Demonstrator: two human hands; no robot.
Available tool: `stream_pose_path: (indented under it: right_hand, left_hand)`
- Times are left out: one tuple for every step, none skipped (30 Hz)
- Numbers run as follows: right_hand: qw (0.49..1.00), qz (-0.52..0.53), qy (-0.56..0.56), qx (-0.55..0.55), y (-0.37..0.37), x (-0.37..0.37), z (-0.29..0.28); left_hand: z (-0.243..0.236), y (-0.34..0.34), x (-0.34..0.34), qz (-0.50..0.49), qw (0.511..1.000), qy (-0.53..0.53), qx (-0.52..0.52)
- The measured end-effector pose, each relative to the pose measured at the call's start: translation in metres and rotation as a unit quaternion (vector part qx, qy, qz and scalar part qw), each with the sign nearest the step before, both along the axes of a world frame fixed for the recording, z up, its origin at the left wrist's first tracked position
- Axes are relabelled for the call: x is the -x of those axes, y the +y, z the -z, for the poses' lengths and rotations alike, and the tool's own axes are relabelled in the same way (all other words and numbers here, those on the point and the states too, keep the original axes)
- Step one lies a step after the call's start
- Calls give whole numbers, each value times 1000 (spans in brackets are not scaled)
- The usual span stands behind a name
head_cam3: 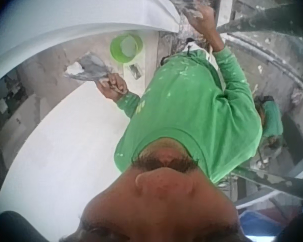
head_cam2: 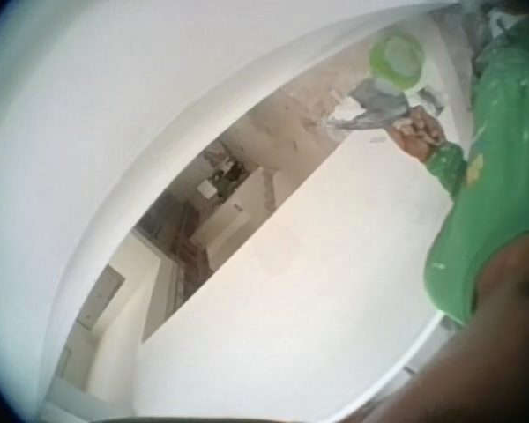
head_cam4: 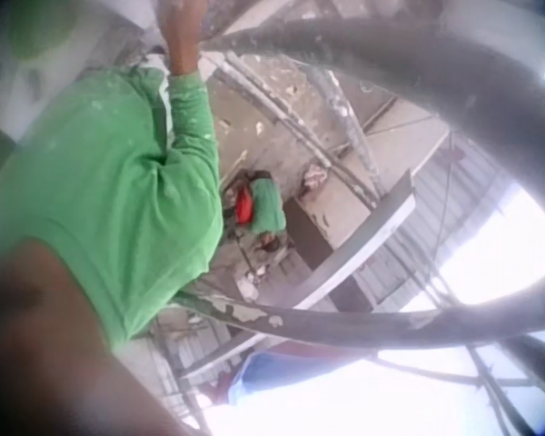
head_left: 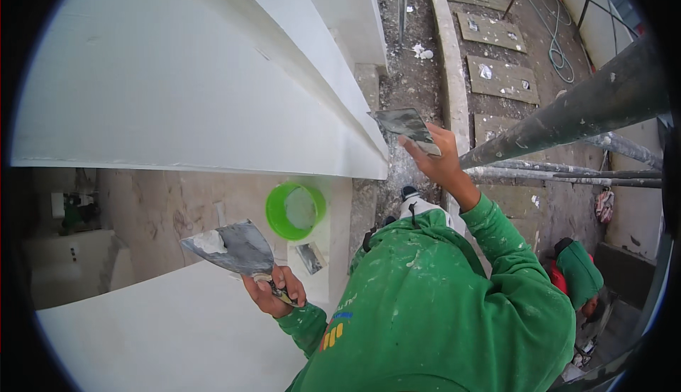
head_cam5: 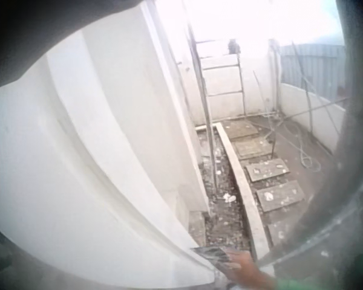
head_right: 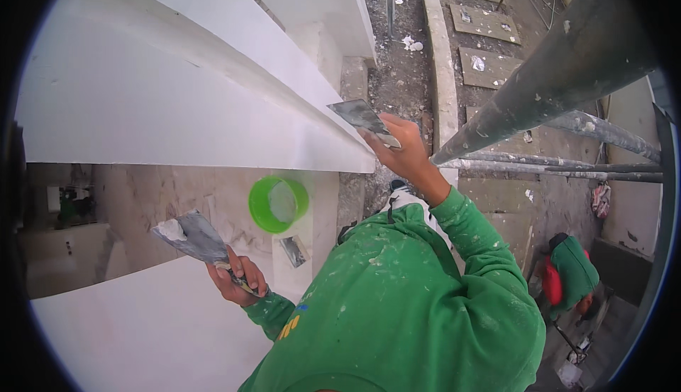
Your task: The person applies white plaster to a curved wall section using a trowel and a smaller scraper tool. They repeatedly smooth the surface and scrape excess material. The person then moves to a table to scoop more plaster onto the trowel before returning to the wall to continue the application.
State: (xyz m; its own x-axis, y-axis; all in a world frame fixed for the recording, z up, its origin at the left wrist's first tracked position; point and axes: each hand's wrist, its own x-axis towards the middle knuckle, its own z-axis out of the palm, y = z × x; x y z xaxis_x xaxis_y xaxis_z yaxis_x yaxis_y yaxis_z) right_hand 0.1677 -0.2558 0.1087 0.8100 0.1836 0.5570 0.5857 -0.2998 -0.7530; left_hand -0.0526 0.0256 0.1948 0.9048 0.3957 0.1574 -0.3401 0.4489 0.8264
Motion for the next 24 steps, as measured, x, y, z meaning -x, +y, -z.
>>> stream_pose_path:
  right_hand:
    - [1000, 14, -15, -7, 3, -3, -16]
    - [999, 27, -31, -15, 6, -6, -31]
    - [998, 40, -47, -22, 9, -6, -42]
    - [992, 17, 34, -117, 14, -5, -53]
    - [971, -11, 112, -211, 19, -3, -63]
    - [934, -39, 188, -301, 21, 0, -69]
    - [923, -33, 214, -319, 20, 2, -73]
    - [910, -28, 239, -338, 20, 4, -77]
    - [896, -23, 264, -356, 20, 5, -80]
    - [901, -15, 253, -352, 19, 6, -81]
    - [906, -8, 241, -349, 17, 6, -82]
    - [910, 1, 229, -346, 15, 7, -84]
    - [955, 20, 130, -267, 12, 7, -86]
    - [982, 39, 30, -182, 8, 8, -91]
    - [991, 60, -70, -93, 4, 9, -98]
    - [985, 46, -164, -20, -2, 12, -113]
    - [985, 40, -165, -30, -7, 21, -121]
    - [985, 34, -166, -40, -13, 32, -126]
    - [984, 28, -165, -53, -19, 47, -126]
    - [983, 70, -163, -37, -27, 59, -123]
    - [981, 111, -161, -22, -39, 72, -116]
    - [976, 149, -159, -8, -52, 82, -107]
    - [961, 228, -154, 11, -66, 90, -97]
    - [941, 305, -147, 31, -80, 97, -86]
  left_hand:
    - [0, 1, -2, 12, 1000, -2, -2]
    - [0, 2, -3, 22, 1000, -5, -4]
    - [0, 3, -3, 32, 999, -8, -7]
    - [0, 5, -4, 40, 999, -4, -5]
    - [2, 6, -3, 45, 999, -2, -4]
    - [4, 7, -1, 50, 999, 0, -4]
    - [5, 7, 2, 44, 999, 5, 17]
    - [5, 7, 4, 37, 999, 9, 39]
    - [6, 8, 5, 31, 998, 13, 60]
    - [7, 8, 5, 37, 999, 13, 34]
    - [7, 8, 5, 43, 999, 13, 8]
    - [7, 8, 5, 50, 998, 13, -19]
    - [8, 9, 4, 49, 999, 12, -20]
    - [8, 10, 4, 50, 998, 11, -22]
    - [9, 11, 5, 52, 998, 10, -23]
    - [9, 9, 8, 29, 999, 13, -33]
    - [8, 8, 6, 15, 999, 16, -30]
    - [6, 6, 4, 3, 999, 20, -27]
    - [6, 6, 5, -10, 999, 26, -27]
    - [8, 9, 4, 7, 999, 7, -42]
    - [8, 10, 2, 16, 999, 6, -33]
    - [8, 9, 2, 22, 999, 3, -25]
    - [8, 10, 3, 28, 999, 3, -17]
    - [9, 12, 3, 36, 999, 7, -11]
